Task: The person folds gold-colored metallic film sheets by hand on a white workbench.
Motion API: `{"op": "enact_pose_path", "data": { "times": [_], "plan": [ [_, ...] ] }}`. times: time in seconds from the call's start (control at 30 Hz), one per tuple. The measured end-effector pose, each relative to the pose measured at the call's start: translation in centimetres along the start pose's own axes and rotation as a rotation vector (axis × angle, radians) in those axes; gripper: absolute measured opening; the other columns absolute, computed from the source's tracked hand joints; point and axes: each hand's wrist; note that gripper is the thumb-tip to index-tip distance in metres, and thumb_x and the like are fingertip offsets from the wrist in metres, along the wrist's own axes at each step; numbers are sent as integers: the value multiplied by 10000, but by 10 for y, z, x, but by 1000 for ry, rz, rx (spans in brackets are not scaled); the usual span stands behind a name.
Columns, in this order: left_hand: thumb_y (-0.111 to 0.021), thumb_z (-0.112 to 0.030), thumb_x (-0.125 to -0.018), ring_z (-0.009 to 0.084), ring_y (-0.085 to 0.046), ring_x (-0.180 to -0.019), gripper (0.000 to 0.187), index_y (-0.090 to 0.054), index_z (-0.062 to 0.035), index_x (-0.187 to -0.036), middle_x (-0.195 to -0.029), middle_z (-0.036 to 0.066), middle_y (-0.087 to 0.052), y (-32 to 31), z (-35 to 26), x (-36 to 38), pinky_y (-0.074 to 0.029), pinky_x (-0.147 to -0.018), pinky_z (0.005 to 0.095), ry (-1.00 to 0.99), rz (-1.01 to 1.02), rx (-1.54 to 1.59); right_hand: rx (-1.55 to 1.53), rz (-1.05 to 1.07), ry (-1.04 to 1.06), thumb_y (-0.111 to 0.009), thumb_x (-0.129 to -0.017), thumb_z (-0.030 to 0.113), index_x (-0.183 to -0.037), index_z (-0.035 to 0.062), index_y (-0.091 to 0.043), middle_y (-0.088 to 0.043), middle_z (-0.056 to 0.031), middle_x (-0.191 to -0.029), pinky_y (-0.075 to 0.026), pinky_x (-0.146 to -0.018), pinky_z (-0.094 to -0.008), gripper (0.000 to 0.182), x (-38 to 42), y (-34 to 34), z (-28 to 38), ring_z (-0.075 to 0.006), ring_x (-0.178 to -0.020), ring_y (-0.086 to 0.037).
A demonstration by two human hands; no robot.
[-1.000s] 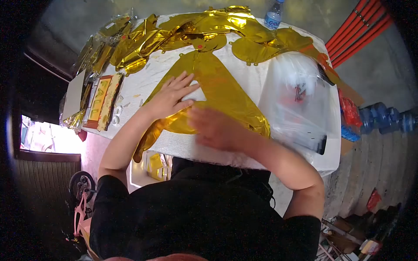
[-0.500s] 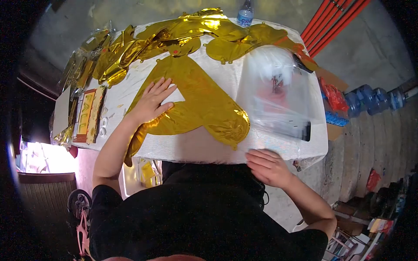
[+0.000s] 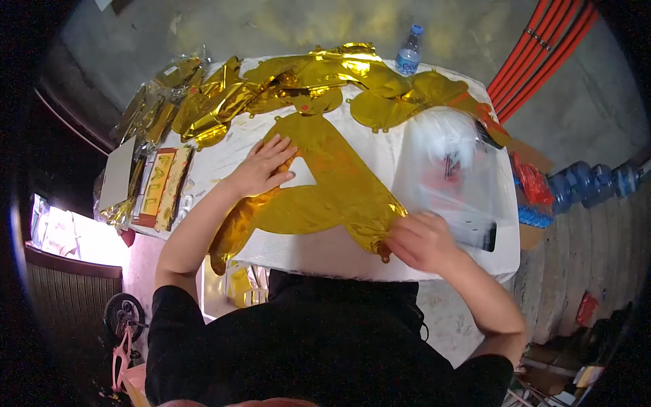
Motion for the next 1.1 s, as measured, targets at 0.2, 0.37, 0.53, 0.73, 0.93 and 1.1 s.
{"op": "enact_pose_path", "data": {
  "times": [0.2, 0.37, 0.53, 0.73, 0.93, 1.1],
  "plan": [
    [-514, -474, -910, 311, -197, -1416, 630, -359, -158, -1433, -1503, 139, -290, -11, 5, -6, -147, -1131, 496, -24, -106, 35, -80, 18, -42, -673, -772, 134, -985, 50, -618, -603, -138, -1059, -476, -810, -414, 236, -113, -75, -61, -335, -966, -574],
    [-556, -446, -889, 325, -220, -1405, 624, -391, -153, -1414, -1491, 137, -314, -9, 4, -5, -162, -1126, 504, -29, -126, 60, -7, 61, -109, -652, -794, 167, -1031, 56, -618, -588, -152, -1072, -463, -831, -413, 263, -181, -139, -104, -342, -999, -553],
    [-516, -497, -892, 315, -229, -1403, 626, -422, -131, -1390, -1476, 146, -337, -10, 4, -6, -154, -1134, 497, -25, -135, 34, -43, 97, -274, -604, -828, 237, -1141, 98, -616, -557, -162, -1161, -414, -904, -482, 342, -221, -195, -121, -329, -1074, -526],
    [-519, -494, -889, 322, -218, -1406, 631, -422, -122, -1390, -1481, 152, -323, -9, 4, -6, -133, -1138, 499, -47, -137, 52, 281, -128, -375, -573, -864, 268, -1126, 61, -617, -555, -160, -1261, -324, -1009, -558, 337, -237, -233, -128, -346, -1194, -498],
    [-591, -397, -872, 323, -255, -1387, 593, -440, -126, -1377, -1463, 134, -353, -8, 3, -4, -147, -1132, 487, -41, -167, 75, -233, -311, -399, -571, -840, 160, -997, 28, -679, -666, -183, -981, -487, -842, -444, 232, -243, -167, -150, -340, -921, -631],
    [-555, -469, -873, 300, -337, -1342, 623, -439, -113, -1372, -1407, 152, -417, -7, 3, -5, -141, -1138, 477, -36, -137, 45, -146, -183, -501, -594, -817, 105, -953, 27, -690, -670, -194, -879, -514, -743, -378, 184, -225, -138, -154, -330, -793, -654]
  ]
}}
Point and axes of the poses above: each hand's wrist, its own x-axis away from the middle knuckle, its own y-axis out of the back of the hand, z = x × y
